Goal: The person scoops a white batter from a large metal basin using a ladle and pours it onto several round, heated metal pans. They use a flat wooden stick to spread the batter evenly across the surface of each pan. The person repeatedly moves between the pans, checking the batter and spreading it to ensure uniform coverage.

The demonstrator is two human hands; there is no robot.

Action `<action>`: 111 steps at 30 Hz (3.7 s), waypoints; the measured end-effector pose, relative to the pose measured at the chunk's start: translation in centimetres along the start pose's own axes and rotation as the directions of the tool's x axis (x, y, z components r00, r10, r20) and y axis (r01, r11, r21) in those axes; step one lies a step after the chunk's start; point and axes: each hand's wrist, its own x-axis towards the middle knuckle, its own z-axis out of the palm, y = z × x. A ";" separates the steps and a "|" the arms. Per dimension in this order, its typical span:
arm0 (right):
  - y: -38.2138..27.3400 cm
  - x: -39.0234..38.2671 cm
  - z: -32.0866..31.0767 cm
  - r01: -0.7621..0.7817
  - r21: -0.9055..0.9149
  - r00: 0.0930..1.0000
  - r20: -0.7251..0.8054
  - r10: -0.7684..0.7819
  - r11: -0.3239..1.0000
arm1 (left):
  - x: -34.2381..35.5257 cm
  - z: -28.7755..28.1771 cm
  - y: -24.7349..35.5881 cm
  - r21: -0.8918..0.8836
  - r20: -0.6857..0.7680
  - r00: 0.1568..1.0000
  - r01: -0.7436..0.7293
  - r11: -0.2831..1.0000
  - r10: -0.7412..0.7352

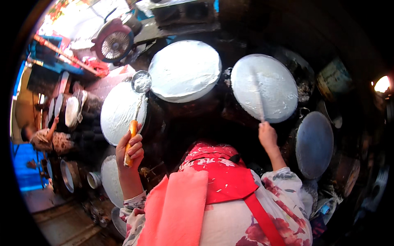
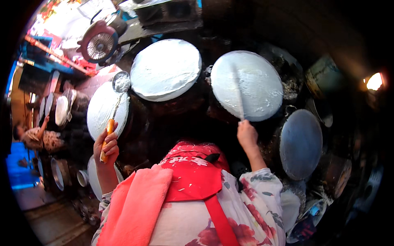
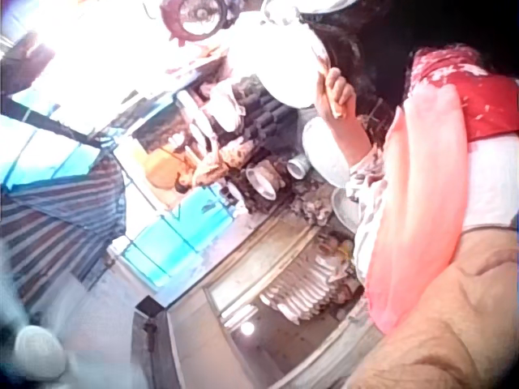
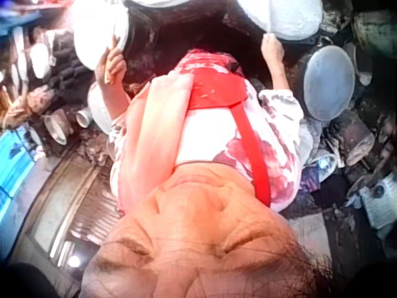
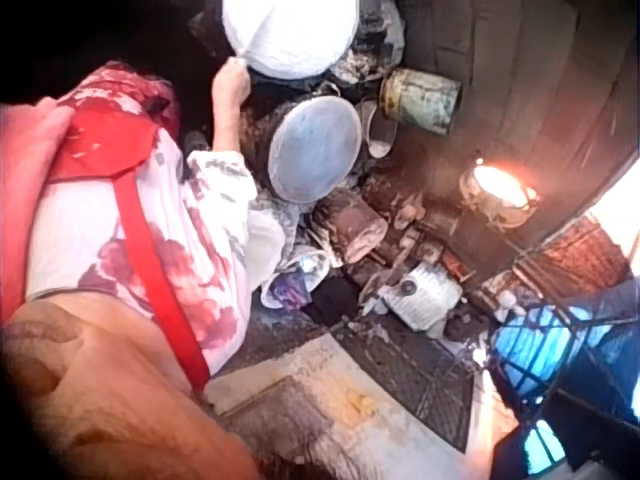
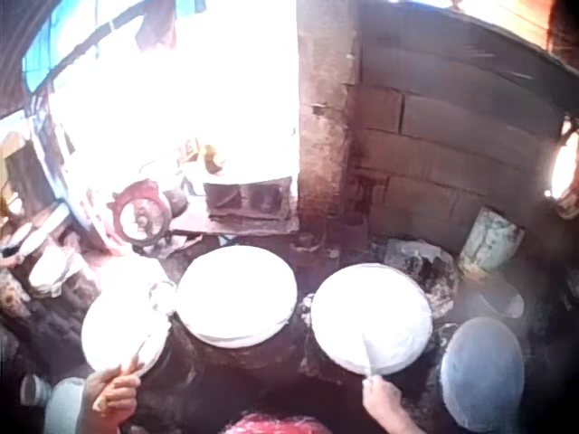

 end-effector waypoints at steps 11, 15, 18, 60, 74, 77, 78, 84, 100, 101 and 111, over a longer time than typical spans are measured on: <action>-27.7 8.6 12.1 0.887 -0.111 0.446 -0.039 -0.894 0.448 | -9.7 -5.7 2.3 -0.014 -0.148 0.935 -0.328 0.944 0.323; -31.7 11.1 15.2 0.915 -0.199 0.361 0.021 -0.932 0.350 | -13.1 -7.6 2.8 -0.043 -0.261 0.884 -0.411 0.911 0.387; -33.1 12.7 15.5 0.936 -0.173 0.315 0.028 -0.949 0.305 | -14.4 -8.7 3.6 -0.044 -0.286 0.868 -0.436 0.899 0.407; 32.4 -57.3 0.1 -0.044 0.972 -0.452 -0.227 0.863 0.232 | 9.9 6.9 -27.3 0.566 -0.313 0.528 0.771 0.291 -0.790; 32.8 -51.3 -10.7 -0.999 -0.010 0.036 -0.655 0.755 0.039 | 5.0 5.5 -31.0 0.396 -0.320 0.566 0.808 0.435 -0.760; 33.4 -41.8 -12.9 -0.909 0.145 0.194 -0.683 0.704 0.391 | 3.7 5.8 -29.7 0.412 -0.330 0.627 0.768 0.490 -0.705; 33.6 -37.9 -12.8 -0.814 0.126 0.360 -0.658 0.662 0.568 | 3.0 4.2 -28.5 0.402 -0.279 0.647 0.750 0.526 -0.710; 15.7 -17.1 -5.0 0.154 0.090 0.974 -0.179 -0.136 0.984 | -8.5 -2.1 -20.7 0.302 -0.167 0.880 0.474 0.827 -0.444; -10.8 -31.2 11.2 0.931 0.085 0.184 0.731 -0.657 0.355 | -55.2 -29.9 -22.6 0.433 -0.760 0.348 -0.357 0.827 0.548; -11.4 -32.1 11.6 0.942 0.102 0.149 0.725 -0.673 0.318 | -56.8 -32.7 -21.8 0.435 -0.791 0.307 -0.327 0.839 0.529; -15.0 -37.4 10.9 0.954 0.080 0.123 0.773 -0.623 0.288 | -59.2 -57.1 -15.5 0.522 -0.351 0.237 0.853 -0.020 0.906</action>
